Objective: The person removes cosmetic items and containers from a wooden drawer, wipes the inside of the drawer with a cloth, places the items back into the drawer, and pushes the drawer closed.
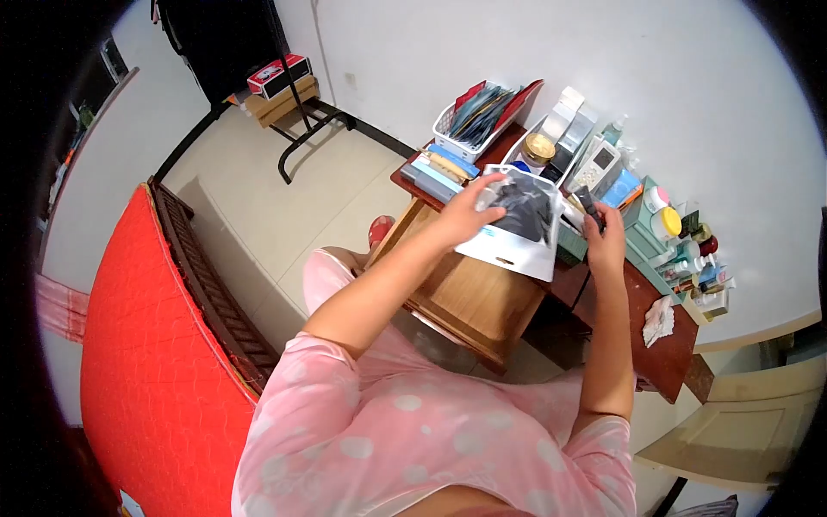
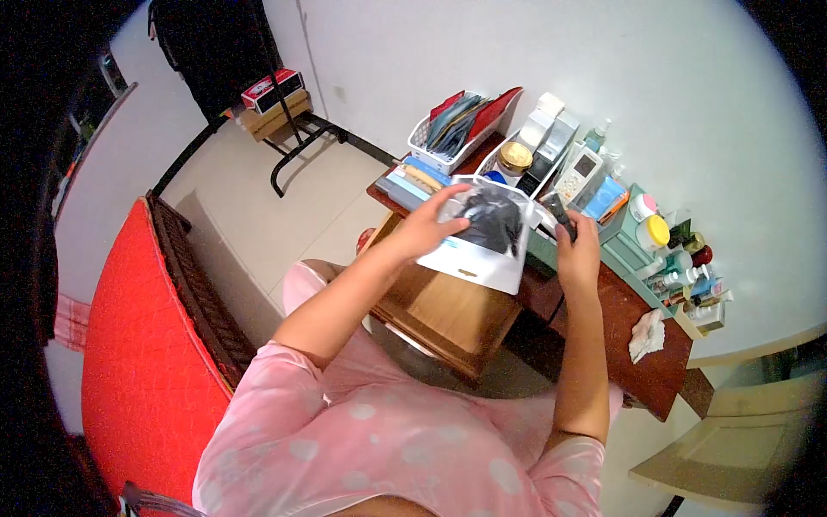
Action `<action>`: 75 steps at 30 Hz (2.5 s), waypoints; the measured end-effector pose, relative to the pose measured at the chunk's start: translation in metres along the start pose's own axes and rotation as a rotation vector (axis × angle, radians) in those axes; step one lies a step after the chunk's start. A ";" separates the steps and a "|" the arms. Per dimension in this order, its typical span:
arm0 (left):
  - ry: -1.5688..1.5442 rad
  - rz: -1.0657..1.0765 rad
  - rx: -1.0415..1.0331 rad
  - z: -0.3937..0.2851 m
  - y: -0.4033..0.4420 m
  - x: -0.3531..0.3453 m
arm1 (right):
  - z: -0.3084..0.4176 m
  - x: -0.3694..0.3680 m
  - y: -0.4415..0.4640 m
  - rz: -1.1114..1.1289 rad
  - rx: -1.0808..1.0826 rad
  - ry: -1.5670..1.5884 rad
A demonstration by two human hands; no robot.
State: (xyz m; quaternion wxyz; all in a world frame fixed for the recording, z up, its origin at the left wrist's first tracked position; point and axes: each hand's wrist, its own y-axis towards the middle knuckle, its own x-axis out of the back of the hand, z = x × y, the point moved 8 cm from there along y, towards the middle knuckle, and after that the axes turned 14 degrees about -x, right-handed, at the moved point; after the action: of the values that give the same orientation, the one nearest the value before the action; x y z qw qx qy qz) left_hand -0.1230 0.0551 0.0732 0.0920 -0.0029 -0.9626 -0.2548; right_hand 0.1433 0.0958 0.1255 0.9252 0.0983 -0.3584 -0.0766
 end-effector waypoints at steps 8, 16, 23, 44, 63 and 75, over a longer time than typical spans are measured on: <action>0.006 0.101 -0.171 0.011 0.047 -0.098 | -0.015 0.017 0.023 -0.032 0.000 -0.063; 0.152 0.247 -0.050 0.043 0.065 -0.134 | -0.024 0.001 0.044 -0.040 0.058 -0.173; 0.409 0.233 -0.415 -0.005 0.043 -0.125 | -0.026 -0.021 0.057 0.024 0.041 -0.274; 0.462 0.295 -0.473 0.007 0.023 -0.118 | -0.002 -0.070 0.075 0.248 0.447 -0.391; 0.588 0.164 -0.495 -0.032 0.027 -0.123 | -0.004 -0.003 0.021 0.076 0.408 -0.029; 0.370 0.358 -0.695 -0.076 -0.002 -0.240 | -0.181 0.141 -0.046 -0.225 -0.071 -0.192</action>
State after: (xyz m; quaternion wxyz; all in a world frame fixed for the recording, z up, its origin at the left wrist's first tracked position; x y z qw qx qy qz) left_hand 0.1262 0.0262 0.0944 0.2994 -0.1550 -0.7712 -0.5400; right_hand 0.3661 0.0441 0.0748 0.8752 0.0974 -0.4291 -0.2012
